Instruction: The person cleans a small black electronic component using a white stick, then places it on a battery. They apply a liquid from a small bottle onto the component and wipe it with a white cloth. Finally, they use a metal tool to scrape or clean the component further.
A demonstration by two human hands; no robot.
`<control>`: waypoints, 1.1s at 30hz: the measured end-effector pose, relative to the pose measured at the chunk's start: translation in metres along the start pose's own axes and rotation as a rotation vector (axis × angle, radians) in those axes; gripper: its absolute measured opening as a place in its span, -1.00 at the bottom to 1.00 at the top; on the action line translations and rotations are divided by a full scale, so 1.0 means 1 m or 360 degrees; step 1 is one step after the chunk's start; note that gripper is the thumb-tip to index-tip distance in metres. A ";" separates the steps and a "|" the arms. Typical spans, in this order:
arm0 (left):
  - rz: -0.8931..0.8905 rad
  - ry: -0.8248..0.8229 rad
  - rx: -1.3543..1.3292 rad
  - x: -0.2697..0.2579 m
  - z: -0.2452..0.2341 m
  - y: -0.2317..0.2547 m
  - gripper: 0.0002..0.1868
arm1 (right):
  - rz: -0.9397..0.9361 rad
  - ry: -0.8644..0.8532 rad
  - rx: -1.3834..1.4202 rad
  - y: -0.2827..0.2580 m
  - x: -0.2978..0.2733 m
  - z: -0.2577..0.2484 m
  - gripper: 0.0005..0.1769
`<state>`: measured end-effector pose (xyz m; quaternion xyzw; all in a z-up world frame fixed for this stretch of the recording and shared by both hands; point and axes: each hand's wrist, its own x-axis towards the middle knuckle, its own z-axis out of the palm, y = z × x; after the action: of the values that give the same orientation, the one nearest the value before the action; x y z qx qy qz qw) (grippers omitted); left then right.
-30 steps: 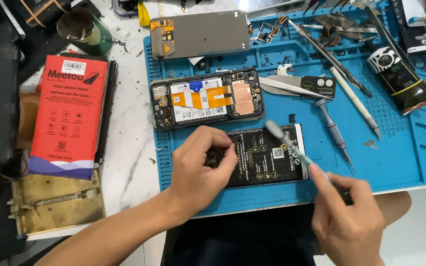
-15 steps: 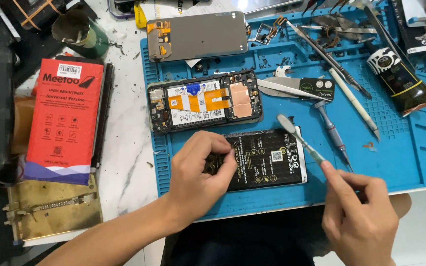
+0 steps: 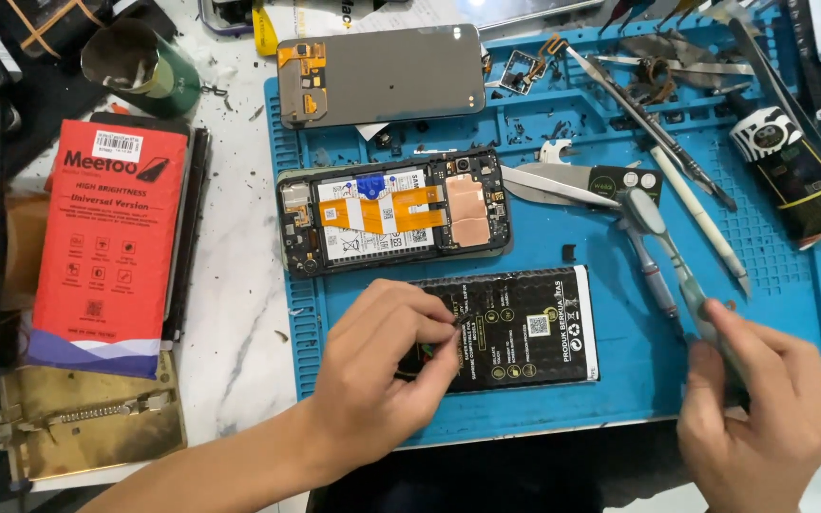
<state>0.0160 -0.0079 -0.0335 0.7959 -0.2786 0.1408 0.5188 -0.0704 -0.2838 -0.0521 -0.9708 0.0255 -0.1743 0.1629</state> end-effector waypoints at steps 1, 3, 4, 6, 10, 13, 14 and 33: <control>0.0001 0.0002 0.0000 0.000 0.000 -0.001 -0.83 | -0.0001 0.0002 0.0000 0.002 0.002 -0.001 -0.61; -0.0078 0.0019 -0.0026 0.000 0.000 -0.003 -0.81 | -0.0046 -0.0025 -0.0053 0.006 0.006 -0.004 -0.57; -0.0077 0.0020 -0.0026 0.000 0.000 -0.004 -0.81 | -0.0048 -0.0024 -0.0053 0.006 0.009 -0.006 -0.57; -0.0173 -0.0004 -0.0056 -0.001 0.001 -0.006 -0.83 | -0.0005 -0.0025 -0.0078 0.006 0.013 -0.008 -0.58; -0.0198 -0.0003 -0.0073 -0.001 0.001 -0.005 -0.85 | 0.0045 -0.0073 -0.0190 0.014 0.014 -0.007 -0.63; -0.0203 0.0002 -0.0068 -0.001 0.001 -0.003 -0.85 | 0.0044 -0.0145 -0.0344 0.021 0.016 0.000 -0.62; -0.0211 0.0015 -0.0039 -0.001 0.002 -0.002 -0.87 | 0.0043 -0.0061 -0.0235 0.021 0.016 0.001 -0.63; -0.0401 0.0088 0.0216 -0.007 0.009 0.000 -0.89 | 0.0484 0.0140 0.0000 0.279 0.094 -0.044 -0.74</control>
<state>0.0094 -0.0137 -0.0406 0.8536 -0.1517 0.1149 0.4849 0.0047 -0.5708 -0.0726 -0.9471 0.1794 -0.1901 0.1861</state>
